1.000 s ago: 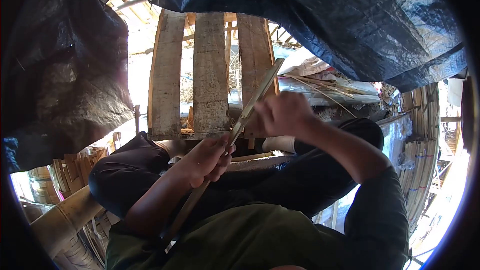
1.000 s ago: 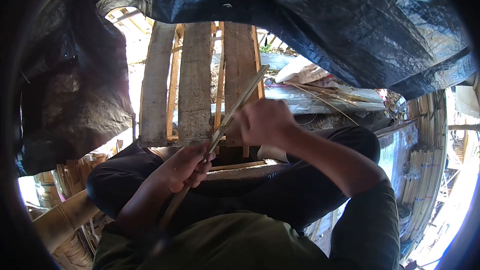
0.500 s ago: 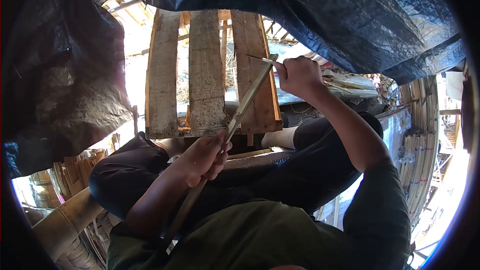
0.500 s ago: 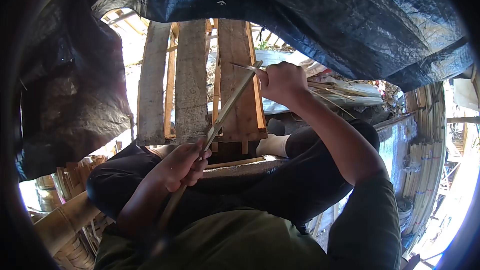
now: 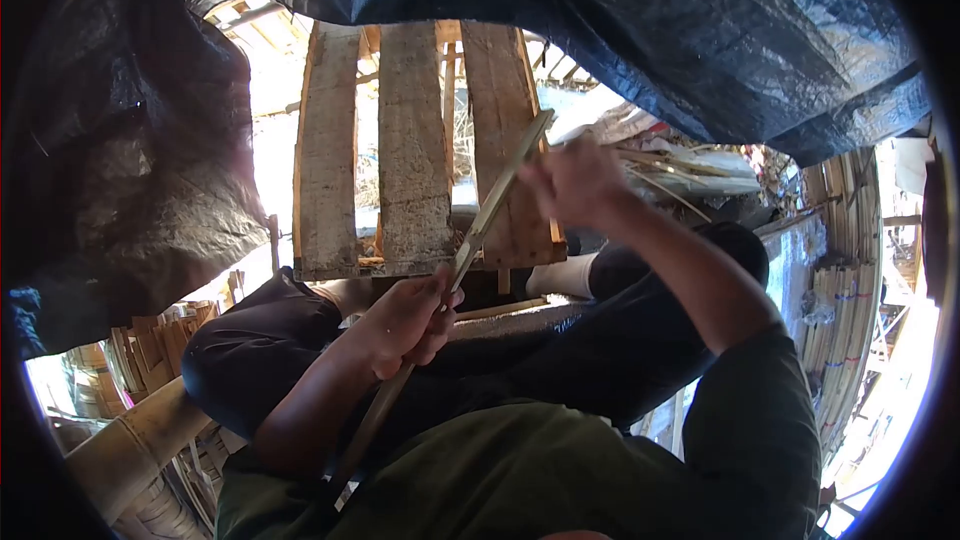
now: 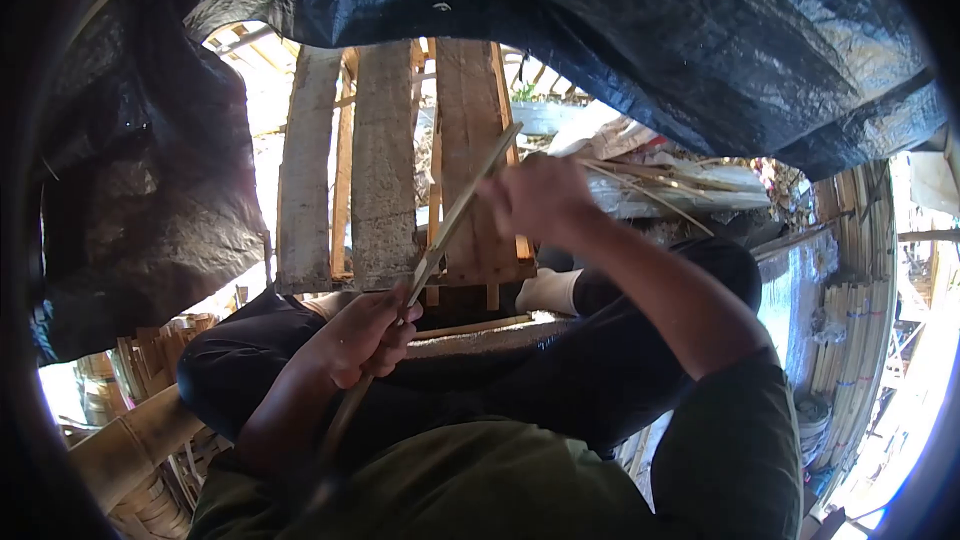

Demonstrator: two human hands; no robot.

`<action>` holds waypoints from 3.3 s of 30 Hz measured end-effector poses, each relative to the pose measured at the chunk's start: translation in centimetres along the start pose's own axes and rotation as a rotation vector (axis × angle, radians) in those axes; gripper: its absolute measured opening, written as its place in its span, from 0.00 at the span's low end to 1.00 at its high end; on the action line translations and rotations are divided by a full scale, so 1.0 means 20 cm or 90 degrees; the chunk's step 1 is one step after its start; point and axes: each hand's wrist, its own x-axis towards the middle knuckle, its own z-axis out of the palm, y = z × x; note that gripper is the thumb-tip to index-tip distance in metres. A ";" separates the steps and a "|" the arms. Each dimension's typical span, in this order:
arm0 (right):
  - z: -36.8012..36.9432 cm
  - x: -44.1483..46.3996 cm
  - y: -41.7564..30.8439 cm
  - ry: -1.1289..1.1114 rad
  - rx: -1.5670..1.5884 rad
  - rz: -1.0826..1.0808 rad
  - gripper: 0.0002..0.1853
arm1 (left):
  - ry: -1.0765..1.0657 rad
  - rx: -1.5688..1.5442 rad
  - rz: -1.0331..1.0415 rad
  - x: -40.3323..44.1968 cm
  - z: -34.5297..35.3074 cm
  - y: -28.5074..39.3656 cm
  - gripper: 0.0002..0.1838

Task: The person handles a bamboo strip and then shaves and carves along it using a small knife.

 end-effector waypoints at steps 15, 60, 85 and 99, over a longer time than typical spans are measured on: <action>0.03 0.01 0.04 0.079 0.036 -0.020 0.28 | -0.021 -0.014 0.013 0.02 0.00 0.01 0.25; 0.12 -0.09 -0.08 0.219 0.026 -0.171 0.22 | 0.074 0.136 0.178 -0.01 0.06 -0.01 0.22; 0.01 0.01 -0.03 0.178 -0.015 -0.040 0.24 | 0.083 0.158 0.175 -0.07 0.07 -0.03 0.22; 0.07 -0.03 -0.11 0.120 -0.002 -0.074 0.27 | 0.115 0.200 0.202 -0.05 0.06 -0.04 0.21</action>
